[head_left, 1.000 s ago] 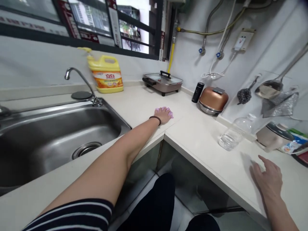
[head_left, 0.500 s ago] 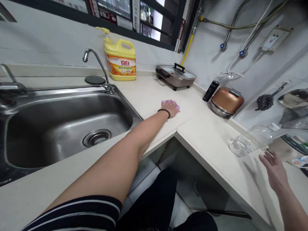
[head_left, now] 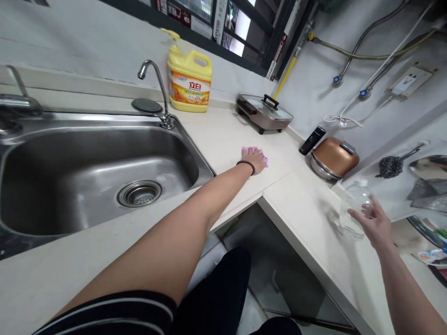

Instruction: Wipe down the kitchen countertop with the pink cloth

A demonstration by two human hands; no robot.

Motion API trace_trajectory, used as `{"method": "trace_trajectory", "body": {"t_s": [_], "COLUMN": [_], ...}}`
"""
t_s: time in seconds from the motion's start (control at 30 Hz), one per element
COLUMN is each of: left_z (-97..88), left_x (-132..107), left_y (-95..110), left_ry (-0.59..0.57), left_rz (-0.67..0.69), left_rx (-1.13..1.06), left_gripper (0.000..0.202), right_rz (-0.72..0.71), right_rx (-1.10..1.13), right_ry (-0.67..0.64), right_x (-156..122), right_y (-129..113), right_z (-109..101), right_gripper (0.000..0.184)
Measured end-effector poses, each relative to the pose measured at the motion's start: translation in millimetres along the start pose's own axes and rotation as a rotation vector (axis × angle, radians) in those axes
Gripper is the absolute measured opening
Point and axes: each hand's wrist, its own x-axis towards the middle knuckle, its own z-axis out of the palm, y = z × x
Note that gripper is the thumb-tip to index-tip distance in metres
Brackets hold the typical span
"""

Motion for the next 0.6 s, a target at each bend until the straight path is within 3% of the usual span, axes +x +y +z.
{"method": "trace_trajectory", "body": {"t_s": [0.13,0.27,0.43,0.6], "left_z": [-0.6,-3.7,-3.1,-1.6], "left_x": [0.7,-1.4,1.2,3.8], "left_y": [-0.2,0.3,-1.9,-3.2], "left_ry": [-0.006,-0.016,-0.005,-0.016], "left_rz": [0.001,0.000,0.011,0.020], "left_rx": [0.010,0.024,0.009,0.056], "left_gripper": [0.073,0.074,0.074,0.072], "right_rz": [-0.246,-0.355,-0.284,-0.104], "right_rx": [-0.423,-0.570,-0.506,-0.383], "right_ry": [-0.122,-0.103,-0.087,0.049], "right_x": [7.2,3.1,-10.9,-26.8], "right_y": [-41.1,-58.5,-34.6,4.5], "right_z": [17.5,35.1,28.4,-4.6], "right_gripper": [0.091,0.081,0.084,0.098]}}
